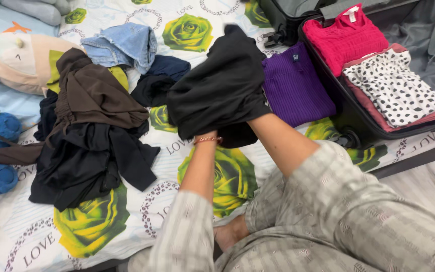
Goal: The person folds several shirts and pants and places them into a suitcase on a bed.
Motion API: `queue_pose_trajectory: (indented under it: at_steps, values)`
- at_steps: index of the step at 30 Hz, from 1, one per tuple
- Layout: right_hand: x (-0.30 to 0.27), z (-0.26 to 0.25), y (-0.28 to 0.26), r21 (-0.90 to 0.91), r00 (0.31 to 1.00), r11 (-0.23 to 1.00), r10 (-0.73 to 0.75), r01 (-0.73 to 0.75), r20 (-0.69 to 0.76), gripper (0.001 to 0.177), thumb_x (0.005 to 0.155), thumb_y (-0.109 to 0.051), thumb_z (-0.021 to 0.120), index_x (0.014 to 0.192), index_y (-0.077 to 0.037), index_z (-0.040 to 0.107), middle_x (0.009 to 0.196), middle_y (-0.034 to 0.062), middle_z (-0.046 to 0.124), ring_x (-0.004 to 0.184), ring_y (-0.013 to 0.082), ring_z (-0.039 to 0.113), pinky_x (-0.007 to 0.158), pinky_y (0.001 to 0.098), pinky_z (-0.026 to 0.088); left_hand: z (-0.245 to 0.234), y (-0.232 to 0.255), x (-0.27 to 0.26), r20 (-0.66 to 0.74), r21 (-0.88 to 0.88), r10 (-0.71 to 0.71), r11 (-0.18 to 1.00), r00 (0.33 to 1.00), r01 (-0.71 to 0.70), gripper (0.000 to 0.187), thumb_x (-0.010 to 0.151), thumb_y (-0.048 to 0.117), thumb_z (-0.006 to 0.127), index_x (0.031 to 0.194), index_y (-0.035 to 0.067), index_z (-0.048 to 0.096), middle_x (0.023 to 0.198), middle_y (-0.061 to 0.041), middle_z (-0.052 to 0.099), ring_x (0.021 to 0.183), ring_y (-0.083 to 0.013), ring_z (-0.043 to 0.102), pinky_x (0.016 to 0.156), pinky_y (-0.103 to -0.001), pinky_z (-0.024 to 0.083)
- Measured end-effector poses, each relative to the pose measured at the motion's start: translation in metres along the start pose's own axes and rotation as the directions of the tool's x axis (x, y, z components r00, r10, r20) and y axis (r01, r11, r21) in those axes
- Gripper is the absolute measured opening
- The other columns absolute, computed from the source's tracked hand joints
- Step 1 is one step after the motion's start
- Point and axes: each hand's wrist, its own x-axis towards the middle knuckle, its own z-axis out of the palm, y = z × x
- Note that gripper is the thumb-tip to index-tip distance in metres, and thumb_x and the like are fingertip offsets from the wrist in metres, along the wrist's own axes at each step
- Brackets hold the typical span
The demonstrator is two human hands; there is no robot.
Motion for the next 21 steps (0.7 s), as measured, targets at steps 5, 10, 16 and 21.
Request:
queue_pose_trajectory:
  at_steps: [5, 10, 16, 21]
  values:
    - [0.008, -0.002, -0.004, -0.014, 1.0, 1.0, -0.012, 0.012, 0.016, 0.021, 0.095, -0.011, 0.058, 0.094, 0.003, 0.074, 0.086, 0.0077, 0.074, 0.068, 0.0101, 0.062, 0.079, 0.0303, 0.06, 0.017, 0.012, 0.056, 0.0, -0.185, -0.129, 0.975, 0.992, 0.126, 0.039, 0.101, 0.015, 0.063, 0.135, -0.004, 0.059, 0.136, -0.023, 0.06, 0.121, -0.0353, 0.058, 0.105, -0.042, 0.048]
    - [0.0, -0.02, -0.035, 0.098, 0.956, 0.958, -0.256, 0.271, -0.142, 0.022, 0.096, -0.012, 0.058, 0.096, 0.004, 0.073, 0.088, 0.008, 0.073, 0.067, 0.0097, 0.061, 0.08, 0.0306, 0.06, -0.049, -0.027, 0.085, 0.108, -0.371, -0.32, 0.865, 0.941, 0.337, 0.037, 0.103, 0.016, 0.064, 0.134, -0.003, 0.059, 0.132, -0.021, 0.062, 0.115, -0.0325, 0.061, 0.101, -0.042, 0.053]
    - [-0.014, -0.044, -0.06, 0.086, 0.938, 0.948, -0.285, 0.306, -0.196, 0.023, 0.098, -0.013, 0.059, 0.097, 0.004, 0.073, 0.089, 0.0085, 0.073, 0.066, 0.0093, 0.059, 0.081, 0.0309, 0.059, -0.107, -0.055, 0.024, 0.506, -0.265, -0.424, 0.752, 0.751, 0.603, 0.035, 0.105, 0.018, 0.065, 0.133, -0.003, 0.06, 0.127, -0.018, 0.065, 0.107, -0.0293, 0.065, 0.096, -0.043, 0.058]
    - [-0.022, -0.052, -0.052, 0.069, 0.96, 0.973, -0.206, 0.222, -0.191, 0.023, 0.099, -0.015, 0.059, 0.098, 0.005, 0.072, 0.09, 0.0088, 0.073, 0.065, 0.009, 0.058, 0.082, 0.0311, 0.059, -0.091, -0.017, -0.011, 0.218, -0.321, -0.441, 0.81, 0.871, 0.49, 0.031, 0.094, 0.02, 0.064, 0.123, 0.011, 0.064, 0.12, -0.004, 0.07, 0.105, -0.0174, 0.069, 0.091, -0.037, 0.06]
